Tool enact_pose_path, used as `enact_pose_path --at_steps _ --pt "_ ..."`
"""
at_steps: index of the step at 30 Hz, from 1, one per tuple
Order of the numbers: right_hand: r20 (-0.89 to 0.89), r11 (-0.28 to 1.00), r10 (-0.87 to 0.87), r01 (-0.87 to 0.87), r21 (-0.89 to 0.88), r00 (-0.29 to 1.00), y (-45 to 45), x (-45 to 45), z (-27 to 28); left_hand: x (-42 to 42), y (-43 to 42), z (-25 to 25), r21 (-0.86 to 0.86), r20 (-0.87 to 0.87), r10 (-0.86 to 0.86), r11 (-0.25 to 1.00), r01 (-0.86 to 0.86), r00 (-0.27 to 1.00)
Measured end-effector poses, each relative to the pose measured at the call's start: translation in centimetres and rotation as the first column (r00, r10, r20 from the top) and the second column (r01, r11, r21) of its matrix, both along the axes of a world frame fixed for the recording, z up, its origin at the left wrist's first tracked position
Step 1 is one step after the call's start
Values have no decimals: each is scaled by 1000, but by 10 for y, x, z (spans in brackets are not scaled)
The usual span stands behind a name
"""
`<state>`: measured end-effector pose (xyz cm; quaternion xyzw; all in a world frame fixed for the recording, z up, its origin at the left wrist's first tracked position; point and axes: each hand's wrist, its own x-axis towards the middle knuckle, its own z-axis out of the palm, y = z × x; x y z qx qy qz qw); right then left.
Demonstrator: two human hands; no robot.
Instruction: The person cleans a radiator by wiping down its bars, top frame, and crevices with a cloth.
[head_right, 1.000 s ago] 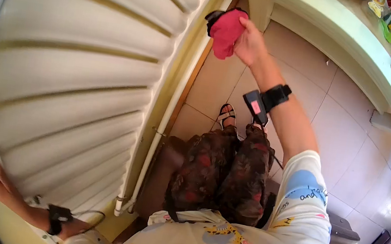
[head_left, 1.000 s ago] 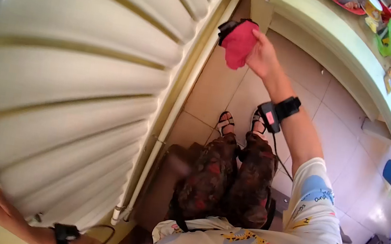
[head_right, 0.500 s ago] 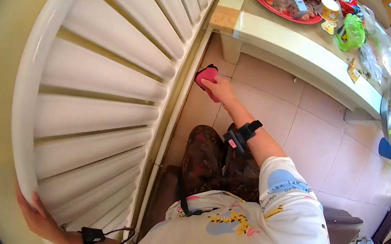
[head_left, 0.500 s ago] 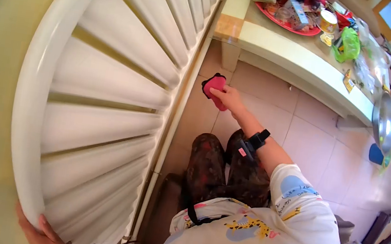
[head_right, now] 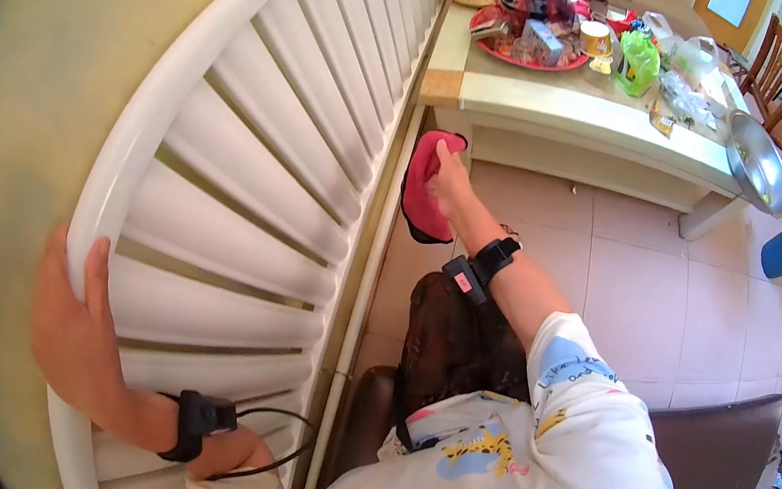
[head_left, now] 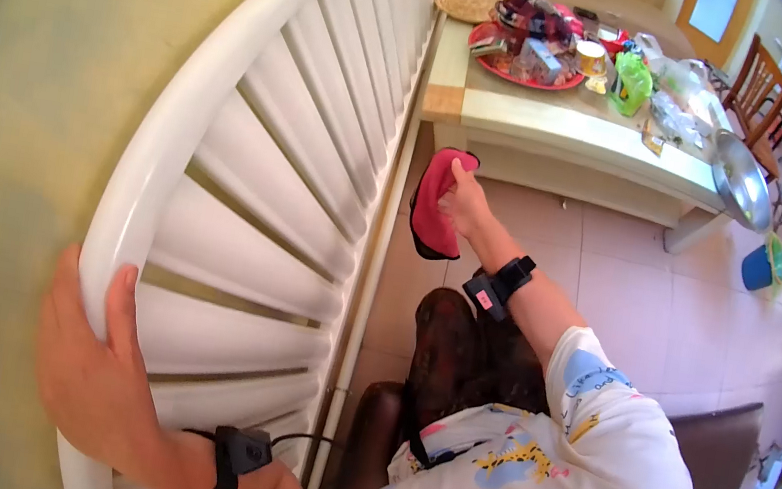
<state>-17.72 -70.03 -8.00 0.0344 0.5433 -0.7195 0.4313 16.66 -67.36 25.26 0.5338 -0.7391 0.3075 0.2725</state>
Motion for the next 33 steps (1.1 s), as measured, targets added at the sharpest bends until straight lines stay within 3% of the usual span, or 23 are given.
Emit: enact_pose_path --at_steps 1,3,5,7,8,9,10,12,14,18,20,21,22,23,25,27,29,31,32,33 --pt "-15 1000 -5 5 -12 1000 -11 -10 -11 1 -2 -3 -20 27 7 1000 -7 1000" --pt "101 969 51 -24 -246 994 -38 -32 -25 11 -14 -9 -24 17 -2 1000 2 1000" --pt "127 958 42 -4 -285 991 -58 -49 0 7 -4 -6 -31 16 13 999 -12 1000" --pt "9 909 -26 27 -416 1000 -92 -59 34 0 -9 -6 60 13 100 993 -101 995" --pt "1 891 -53 48 -452 999 -113 -73 45 6 -10 -5 85 85 63 994 -70 994" --pt "-67 817 -46 -2 -577 997 -134 -89 52 2 -9 -3 88 83 75 993 -82 994" --pt "-147 781 -109 -6 -624 983 -132 -79 97 -3 -7 -1 25 120 116 992 -120 986" --pt "-316 747 -247 -28 -664 916 -131 -70 173 -6 -2 2 -48 182 135 991 -129 974" --pt "-575 709 -403 -154 -688 712 -166 -93 198 -6 -4 1 -50 191 148 989 -141 970" --pt "-581 689 -345 -221 -690 737 -227 -117 233 -14 -6 2 -25 170 151 988 -149 974" --pt "-604 696 -302 -262 -668 738 -253 -131 220 -16 -8 1 -22 149 125 992 -123 981" --pt "-782 800 -485 -163 -578 393 -292 -161 192 -17 -9 0 -18 158 130 991 -129 979" --pt "-854 855 -519 -16 -519 -31 -315 -178 172 -16 -9 0 -11 137 117 993 -117 984" --pt "-856 856 -517 -15 -517 -24 -312 -174 159 -16 -9 -1 -6 112 102 995 -102 988" --pt "-851 856 -510 -27 -517 121 -293 -154 134 -20 -9 -2 1 94 99 995 -100 991" --pt "-876 887 -449 -28 -461 173 -310 -164 71 -23 -8 -2 5 72 96 995 -97 993" --pt "-792 925 -313 -19 -378 524 -262 -139 56 -25 -7 -2 35 61 131 991 -133 990" --pt "-693 930 -248 -32 -365 677 -255 -137 3 -26 -7 0 39 86 126 991 -129 988" --pt "-690 931 -248 -31 -365 680 -249 -137 -17 -24 -6 1 43 105 125 991 -130 987" --pt "-635 968 -133 -38 -249 761 -242 -136 -30 -22 -7 1 45 109 126 990 -131 986"
